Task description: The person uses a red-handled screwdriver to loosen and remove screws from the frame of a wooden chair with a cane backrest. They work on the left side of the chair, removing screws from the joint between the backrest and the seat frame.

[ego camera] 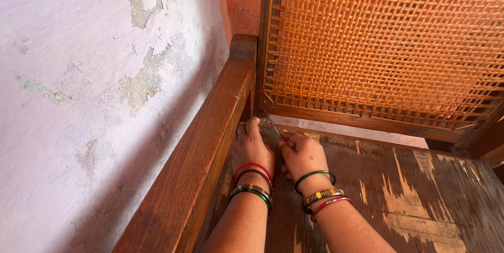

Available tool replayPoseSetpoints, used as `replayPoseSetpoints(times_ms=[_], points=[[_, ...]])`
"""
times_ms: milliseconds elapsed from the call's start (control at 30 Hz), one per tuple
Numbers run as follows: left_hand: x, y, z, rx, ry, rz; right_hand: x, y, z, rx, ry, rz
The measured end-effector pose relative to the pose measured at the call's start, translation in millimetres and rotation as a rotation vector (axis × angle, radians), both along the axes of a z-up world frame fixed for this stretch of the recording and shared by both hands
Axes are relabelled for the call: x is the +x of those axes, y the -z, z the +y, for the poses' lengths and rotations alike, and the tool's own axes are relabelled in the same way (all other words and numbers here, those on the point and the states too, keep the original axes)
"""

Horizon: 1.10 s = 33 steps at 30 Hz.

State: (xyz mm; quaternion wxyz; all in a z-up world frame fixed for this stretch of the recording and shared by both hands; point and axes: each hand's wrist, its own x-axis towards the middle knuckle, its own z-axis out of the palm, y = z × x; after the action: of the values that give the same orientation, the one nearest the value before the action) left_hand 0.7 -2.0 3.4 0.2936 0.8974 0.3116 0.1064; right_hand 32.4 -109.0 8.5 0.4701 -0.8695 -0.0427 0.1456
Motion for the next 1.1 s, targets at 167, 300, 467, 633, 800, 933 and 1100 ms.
replayPoseSetpoints(times_ms=[167, 300, 467, 633, 800, 933, 1100], points=[[-0.3, -3.6, 1.2, -0.092, -0.02, 0.024, 24.6, 11.2, 6.4, 0.214, 0.098, 0.276], [-0.3, -1.2, 1.0, 0.02, -0.005, -0.111, 36.8, 26.4, -2.2, 0.719, 0.162, 0.619], [1.5, 7.7, 1.3, 0.036, -0.02, -0.137, 27.5, 34.6, 0.2, 0.241, 0.097, 0.166], [2.9, 7.9, 1.8, 0.017, -0.013, -0.111, 22.9, 19.2, 1.7, -0.247, -0.108, -0.552], [2.3, 4.9, 2.9, -0.034, -0.016, -0.092, 15.1, 5.2, 10.5, 0.171, 0.005, 0.134], [2.6, 3.3, 0.8, 0.026, -0.018, -0.132, 12.7, 2.3, 6.6, 0.118, 0.03, 0.143], [3.5, 5.6, 2.0, -0.082, -0.013, 0.018, 13.6, 12.2, 10.2, 0.373, 0.118, 0.286]])
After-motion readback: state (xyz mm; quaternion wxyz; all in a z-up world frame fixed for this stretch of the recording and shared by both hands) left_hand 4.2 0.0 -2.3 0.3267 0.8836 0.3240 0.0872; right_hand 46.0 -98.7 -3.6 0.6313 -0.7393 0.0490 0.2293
